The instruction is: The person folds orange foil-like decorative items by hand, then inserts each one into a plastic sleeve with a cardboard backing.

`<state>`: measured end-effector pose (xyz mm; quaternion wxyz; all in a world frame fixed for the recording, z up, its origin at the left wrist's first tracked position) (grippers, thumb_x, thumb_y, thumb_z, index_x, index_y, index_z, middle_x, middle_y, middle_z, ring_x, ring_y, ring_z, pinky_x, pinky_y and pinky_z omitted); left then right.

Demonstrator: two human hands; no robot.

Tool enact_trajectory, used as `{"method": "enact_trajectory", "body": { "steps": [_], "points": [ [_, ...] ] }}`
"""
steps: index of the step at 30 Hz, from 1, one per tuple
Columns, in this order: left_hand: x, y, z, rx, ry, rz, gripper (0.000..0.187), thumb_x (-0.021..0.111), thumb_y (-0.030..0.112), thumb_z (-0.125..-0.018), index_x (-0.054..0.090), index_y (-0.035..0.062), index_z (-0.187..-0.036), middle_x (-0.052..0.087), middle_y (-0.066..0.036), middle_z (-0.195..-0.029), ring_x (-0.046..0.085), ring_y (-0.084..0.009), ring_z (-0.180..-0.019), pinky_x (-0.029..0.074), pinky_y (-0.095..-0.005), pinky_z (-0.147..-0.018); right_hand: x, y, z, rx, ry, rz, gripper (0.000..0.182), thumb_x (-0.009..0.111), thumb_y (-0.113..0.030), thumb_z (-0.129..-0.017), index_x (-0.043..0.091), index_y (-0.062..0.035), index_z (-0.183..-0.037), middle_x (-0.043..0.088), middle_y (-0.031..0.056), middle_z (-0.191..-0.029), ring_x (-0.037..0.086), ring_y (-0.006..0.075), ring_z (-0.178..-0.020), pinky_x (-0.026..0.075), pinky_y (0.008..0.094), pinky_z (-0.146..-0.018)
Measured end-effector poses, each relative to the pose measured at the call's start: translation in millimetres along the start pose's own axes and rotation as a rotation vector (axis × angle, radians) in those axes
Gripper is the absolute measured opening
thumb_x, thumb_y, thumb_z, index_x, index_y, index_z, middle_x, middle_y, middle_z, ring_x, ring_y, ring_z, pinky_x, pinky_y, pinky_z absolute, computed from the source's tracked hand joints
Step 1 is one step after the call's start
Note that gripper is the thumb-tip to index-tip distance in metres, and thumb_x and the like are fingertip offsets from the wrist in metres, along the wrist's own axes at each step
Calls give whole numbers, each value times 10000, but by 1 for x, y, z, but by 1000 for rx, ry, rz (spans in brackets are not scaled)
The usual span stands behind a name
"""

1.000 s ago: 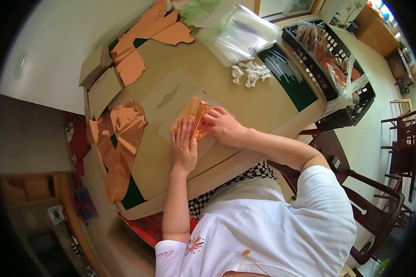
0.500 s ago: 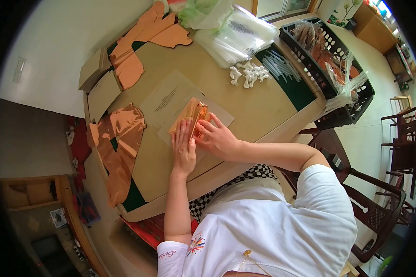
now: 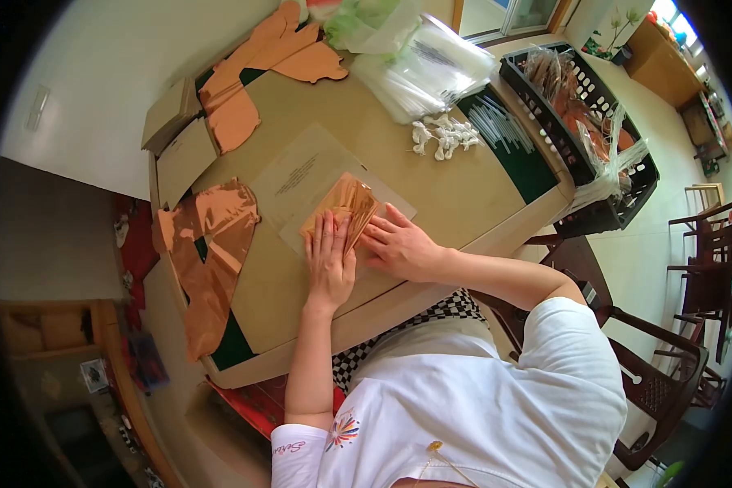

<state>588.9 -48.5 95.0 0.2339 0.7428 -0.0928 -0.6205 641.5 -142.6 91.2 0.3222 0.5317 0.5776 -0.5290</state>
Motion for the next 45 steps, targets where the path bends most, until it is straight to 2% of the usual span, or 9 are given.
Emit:
{"method": "enact_trajectory", "body": {
  "steps": [4,10,16,19,22,28,31,40,45],
  "points": [
    [1,-1,0,7,0,-22,540,365,224,-957,312,131,-1486,203,-155,-1561,151,-322,-1453,72,-525,-1155,0,12,3,53,-179,25,593,419,-434,-969,414,-32,-1405,388,102,-1474,252,227,-1424,97,515,-1167],
    [0,0,-1,-7,6,19,565,411,204,-899,363,144,-1459,214,-188,-1548,170,-371,-1437,102,-562,-1141,-11,36,7,80,-95,43,571,380,-410,-990,390,-40,-1425,354,90,-1502,220,202,-1440,93,512,-1169],
    [0,-1,-1,-13,9,36,549,407,208,-912,368,141,-1456,213,-182,-1550,170,-370,-1437,99,-552,-1145,-55,104,6,274,234,55,354,585,-171,-851,603,-96,-1196,565,92,-1188,499,271,-1164,334,469,-1039],
    [-1,-1,-1,-11,16,33,540,406,214,-923,365,143,-1457,214,-179,-1550,174,-365,-1436,99,-546,-1146,-87,138,3,337,439,279,219,585,-94,-754,646,-101,-964,537,49,-979,494,266,-1009,397,432,-886],
    [-1,0,-1,-11,16,36,534,405,217,-930,365,143,-1457,217,-180,-1549,177,-361,-1436,99,-544,-1147,-86,144,-8,292,370,299,142,583,-97,-780,627,-119,-913,532,52,-933,510,259,-1024,415,403,-830],
    [-1,-2,0,-9,32,52,535,403,208,-931,356,133,-1459,229,-183,-1543,176,-357,-1438,88,-546,-1148,-53,73,-16,205,134,-249,134,574,-94,-836,629,-89,-958,592,105,-933,573,294,-934,442,434,-828],
    [-1,-2,0,11,32,43,542,402,206,-933,341,129,-1467,232,-184,-1541,175,-354,-1439,82,-544,-1149,-53,46,-8,182,297,-421,212,586,-99,-843,635,-56,-1044,628,105,-1035,590,305,-982,446,439,-913],
    [0,-3,-1,-4,27,39,533,380,234,-954,329,125,-1473,224,-182,-1545,177,-353,-1439,82,-547,-1148,-27,30,-9,105,183,-55,369,538,-180,-903,558,-63,-1252,514,82,-1368,384,251,-1348,195,497,-1161],
    [-1,-3,-1,3,30,62,529,369,252,-960,328,138,-1475,209,-179,-1551,169,-352,-1441,83,-553,-1147,-16,7,-18,-7,97,-142,351,546,-230,-918,565,-106,-1246,531,64,-1316,398,244,-1325,144,531,-1163]
  ]
}}
Point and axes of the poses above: each hand's wrist, its own z-axis away from the middle knuckle, its own x-axis out of the palm, y = z × x, the point moved 9 cm from there along -z, towards the middle knuckle
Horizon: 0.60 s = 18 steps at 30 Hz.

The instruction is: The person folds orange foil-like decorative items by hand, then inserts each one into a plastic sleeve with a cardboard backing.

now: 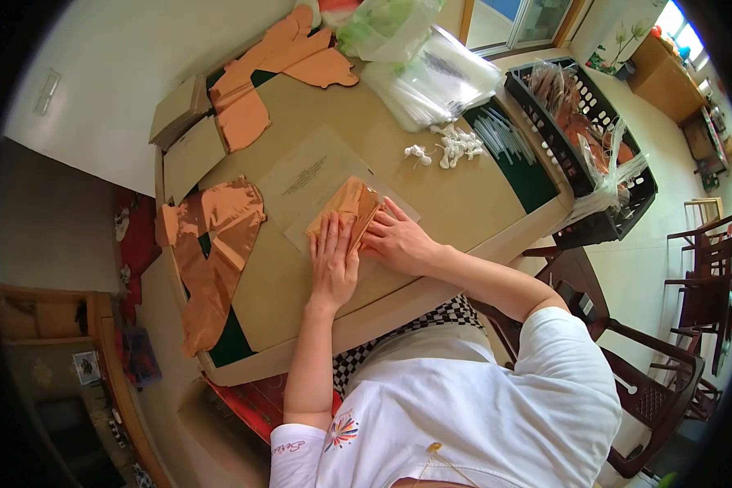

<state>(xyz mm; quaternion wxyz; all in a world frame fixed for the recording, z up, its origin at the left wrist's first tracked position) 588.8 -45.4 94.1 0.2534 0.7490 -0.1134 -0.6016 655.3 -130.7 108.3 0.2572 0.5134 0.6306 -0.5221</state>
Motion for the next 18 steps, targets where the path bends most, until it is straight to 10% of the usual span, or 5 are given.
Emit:
{"method": "enact_trajectory", "body": {
  "steps": [18],
  "points": [
    [-1,0,0,-7,0,27,548,363,249,-954,301,149,-1490,201,-159,-1558,164,-324,-1447,71,-533,-1154,-5,0,-12,-96,-84,-105,335,602,-157,-848,608,-122,-1181,550,52,-1282,433,242,-1286,190,532,-1145]
  ]
}}
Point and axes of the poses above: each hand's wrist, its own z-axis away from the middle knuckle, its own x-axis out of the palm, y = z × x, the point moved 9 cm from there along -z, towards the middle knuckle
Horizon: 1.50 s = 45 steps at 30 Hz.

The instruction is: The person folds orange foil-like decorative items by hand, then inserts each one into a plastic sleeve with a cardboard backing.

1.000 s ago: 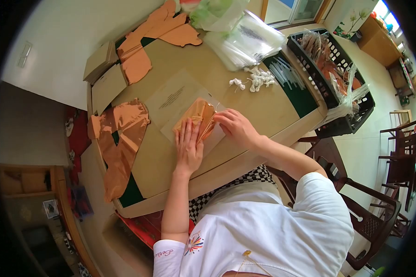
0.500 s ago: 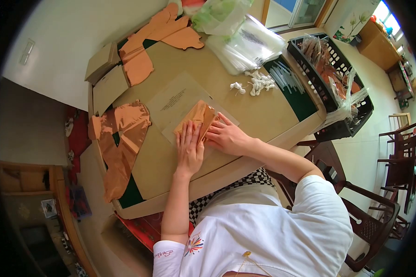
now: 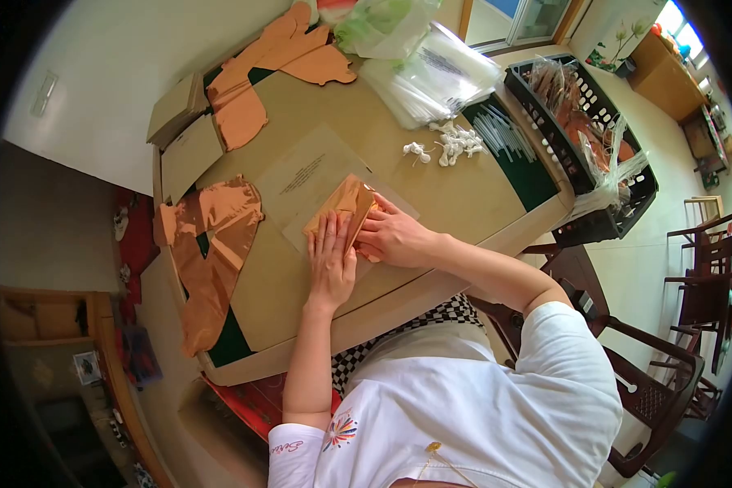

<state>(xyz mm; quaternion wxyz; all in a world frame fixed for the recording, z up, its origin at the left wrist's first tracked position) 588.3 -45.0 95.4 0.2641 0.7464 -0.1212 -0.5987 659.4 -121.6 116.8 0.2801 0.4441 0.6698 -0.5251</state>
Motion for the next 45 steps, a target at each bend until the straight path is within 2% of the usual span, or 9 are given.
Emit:
{"method": "enact_trajectory", "body": {
  "steps": [4,7,13,22,25,28,34,40,45],
  "points": [
    [-2,2,1,-22,-10,0,539,335,246,-959,310,112,-1480,211,-130,-1562,141,-294,-1458,61,-509,-1160,-32,0,19,37,116,-63,410,634,-67,-752,628,-153,-1152,553,47,-1279,468,246,-1251,235,554,-1125],
    [1,-1,2,-12,3,1,548,360,247,-956,295,146,-1491,210,-152,-1557,166,-320,-1448,69,-536,-1152,-41,2,42,10,117,-26,484,638,-19,-682,648,-170,-1142,546,45,-1300,478,248,-1244,251,563,-1119],
    [1,-1,1,-10,6,-4,544,358,242,-957,297,140,-1488,212,-151,-1557,166,-319,-1448,71,-538,-1152,-25,-2,55,3,-18,26,470,631,-7,-652,697,-168,-1089,501,57,-1374,437,252,-1299,233,558,-1132],
    [0,-2,0,-33,0,-15,536,334,246,-954,326,125,-1475,225,-134,-1557,156,-287,-1455,61,-494,-1166,-34,0,59,-29,-4,-63,545,592,57,-619,701,-204,-1085,469,46,-1414,400,264,-1340,230,574,-1125],
    [0,-1,0,-35,-5,-15,536,337,241,-952,324,126,-1476,225,-135,-1557,157,-288,-1454,62,-496,-1166,-32,-5,55,-40,-22,-75,525,593,62,-618,706,-181,-1069,488,55,-1394,415,275,-1326,222,560,-1134],
    [0,-1,0,-28,-6,-16,539,343,234,-949,324,124,-1476,225,-139,-1556,157,-291,-1454,63,-500,-1165,-24,-6,49,-98,0,-136,532,629,35,-623,690,-171,-1109,514,56,-1366,413,237,-1324,217,547,-1143],
    [0,0,0,-23,-7,-28,540,345,228,-947,321,126,-1477,220,-142,-1557,157,-296,-1454,61,-505,-1164,-12,9,36,25,-60,-276,539,555,63,-685,647,-141,-1176,552,55,-1321,426,189,-1316,174,551,-1160],
    [2,-2,0,-19,-19,10,553,361,213,-942,301,131,-1486,211,-161,-1554,159,-323,-1449,64,-533,-1154,-9,4,21,-19,37,-7,448,527,-20,-759,625,-71,-1193,525,87,-1343,366,210,-1366,148,525,-1173],
    [-1,-1,-1,-17,-15,34,544,328,233,-949,309,124,-1482,226,-148,-1551,146,-302,-1455,46,-515,-1161,-10,-1,15,95,197,208,365,584,-72,-747,629,-64,-1109,502,96,-1281,410,269,-1280,234,509,-1139]
  ]
}}
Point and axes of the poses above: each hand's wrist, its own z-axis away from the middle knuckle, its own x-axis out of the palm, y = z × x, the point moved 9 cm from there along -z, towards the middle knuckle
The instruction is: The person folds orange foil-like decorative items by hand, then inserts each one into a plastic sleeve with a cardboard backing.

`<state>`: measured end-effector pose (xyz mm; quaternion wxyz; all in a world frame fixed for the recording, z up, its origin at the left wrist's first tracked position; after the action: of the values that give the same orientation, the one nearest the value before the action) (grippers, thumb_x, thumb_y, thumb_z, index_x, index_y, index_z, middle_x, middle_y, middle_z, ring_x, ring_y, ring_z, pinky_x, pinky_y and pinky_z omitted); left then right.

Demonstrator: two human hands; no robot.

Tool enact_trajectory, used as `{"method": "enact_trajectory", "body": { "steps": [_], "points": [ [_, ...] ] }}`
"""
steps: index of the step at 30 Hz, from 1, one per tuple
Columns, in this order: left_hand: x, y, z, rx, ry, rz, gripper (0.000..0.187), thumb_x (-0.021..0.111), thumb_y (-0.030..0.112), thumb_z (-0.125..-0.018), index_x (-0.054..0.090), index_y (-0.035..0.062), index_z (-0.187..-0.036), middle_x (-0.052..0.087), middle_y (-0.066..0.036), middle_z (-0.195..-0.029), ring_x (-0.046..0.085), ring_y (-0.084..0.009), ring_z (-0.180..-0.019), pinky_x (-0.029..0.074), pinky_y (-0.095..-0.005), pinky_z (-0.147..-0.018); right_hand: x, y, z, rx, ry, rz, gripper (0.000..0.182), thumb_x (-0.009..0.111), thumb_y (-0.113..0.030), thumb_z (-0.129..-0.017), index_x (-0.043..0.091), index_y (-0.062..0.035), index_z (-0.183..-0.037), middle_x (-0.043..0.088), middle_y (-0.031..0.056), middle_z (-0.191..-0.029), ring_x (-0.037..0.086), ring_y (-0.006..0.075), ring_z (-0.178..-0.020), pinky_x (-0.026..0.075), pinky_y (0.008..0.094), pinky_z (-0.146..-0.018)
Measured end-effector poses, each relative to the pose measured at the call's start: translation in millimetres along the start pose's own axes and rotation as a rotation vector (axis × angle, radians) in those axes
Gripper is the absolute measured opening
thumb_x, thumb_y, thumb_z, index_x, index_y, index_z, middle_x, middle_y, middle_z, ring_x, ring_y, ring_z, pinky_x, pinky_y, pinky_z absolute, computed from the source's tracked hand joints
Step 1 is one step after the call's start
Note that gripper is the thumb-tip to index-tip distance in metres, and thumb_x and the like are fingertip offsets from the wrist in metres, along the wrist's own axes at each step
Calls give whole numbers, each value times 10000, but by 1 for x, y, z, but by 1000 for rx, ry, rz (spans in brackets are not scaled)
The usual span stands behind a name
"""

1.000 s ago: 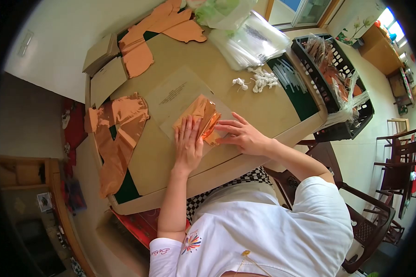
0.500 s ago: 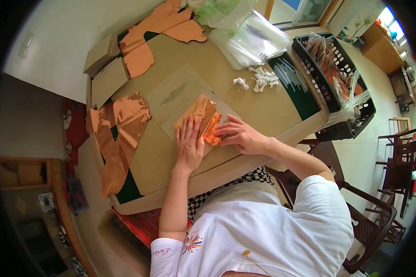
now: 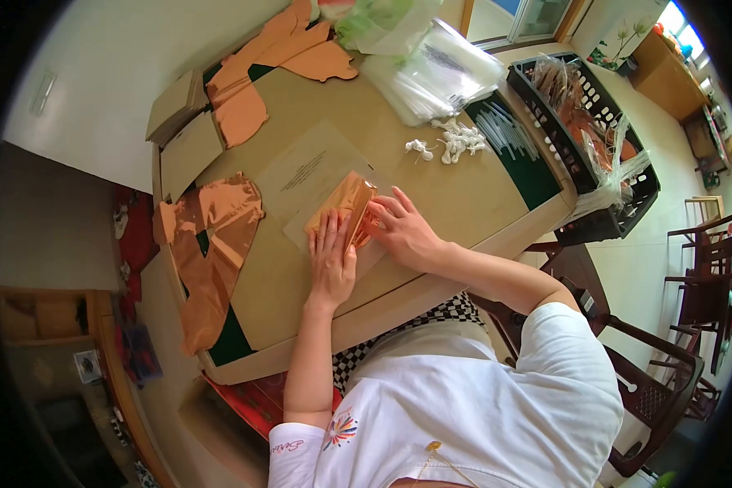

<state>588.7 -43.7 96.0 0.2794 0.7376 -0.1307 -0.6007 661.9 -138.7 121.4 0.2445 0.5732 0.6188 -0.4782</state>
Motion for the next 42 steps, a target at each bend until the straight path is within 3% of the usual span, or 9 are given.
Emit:
{"method": "enact_trajectory", "body": {
  "steps": [4,10,13,19,22,25,31,38,42],
  "points": [
    [0,-1,1,-11,-2,0,543,314,246,-954,311,114,-1481,233,-141,-1551,143,-293,-1457,40,-507,-1163,4,-13,6,47,-23,-63,309,581,-88,-769,631,-27,-1067,510,110,-1235,452,282,-1194,297,475,-1102],
    [0,-3,1,-11,14,53,527,321,260,-970,309,152,-1485,225,-154,-1552,153,-322,-1452,58,-542,-1151,-1,-33,16,-88,-34,-74,434,546,-149,-816,567,-1,-1223,476,129,-1344,380,261,-1323,256,450,-1138],
    [1,-5,1,-19,8,59,524,321,262,-970,315,153,-1483,224,-155,-1552,148,-325,-1453,55,-543,-1150,16,-27,15,-32,-101,-51,479,527,-162,-854,507,-25,-1312,436,117,-1406,318,248,-1383,215,460,-1156],
    [1,-4,1,10,8,21,527,336,265,-965,321,155,-1481,222,-157,-1552,153,-327,-1451,57,-546,-1150,30,-25,5,22,-213,17,406,537,-267,-897,546,-97,-1265,440,103,-1388,309,270,-1386,162,531,-1152],
    [1,-1,1,15,5,-23,531,320,273,-968,324,131,-1479,219,-135,-1559,140,-302,-1458,46,-520,-1158,26,-28,3,-2,-144,25,389,563,-306,-890,561,-107,-1224,461,102,-1360,316,285,-1380,169,557,-1141],
    [2,-1,1,24,11,-54,538,367,269,-961,322,134,-1480,213,-142,-1559,146,-307,-1456,53,-526,-1156,26,-26,8,4,-158,-75,400,583,-274,-877,557,-91,-1232,455,100,-1380,343,277,-1366,195,530,-1143],
    [0,14,1,48,51,-164,582,467,414,-944,345,197,-1470,233,-196,-1535,194,-380,-1424,118,-582,-1127,-6,-4,35,72,-142,-205,412,572,-132,-851,552,-48,-1254,507,103,-1358,418,251,-1314,230,484,-1146],
    [5,6,1,41,45,-211,593,501,442,-937,367,189,-1455,235,-201,-1532,206,-384,-1418,143,-586,-1121,-38,13,43,32,-92,-245,464,615,-8,-723,601,-49,-1185,562,108,-1288,490,274,-1240,284,490,-1126],
    [7,7,1,31,51,-247,575,514,424,-936,384,188,-1444,242,-198,-1531,217,-381,-1415,153,-581,-1122,-52,2,21,2,1,-229,440,588,20,-765,614,-94,-1190,577,104,-1247,511,266,-1212,315,502,-1103]
  ]
}}
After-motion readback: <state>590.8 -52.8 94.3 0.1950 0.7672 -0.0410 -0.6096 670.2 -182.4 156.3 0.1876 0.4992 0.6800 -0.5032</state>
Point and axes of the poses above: each hand's wrist, its own z-axis away from the middle knuckle, its own x-axis out of the palm, y = z × x, the point moved 9 cm from there along -z, towards the middle knuckle
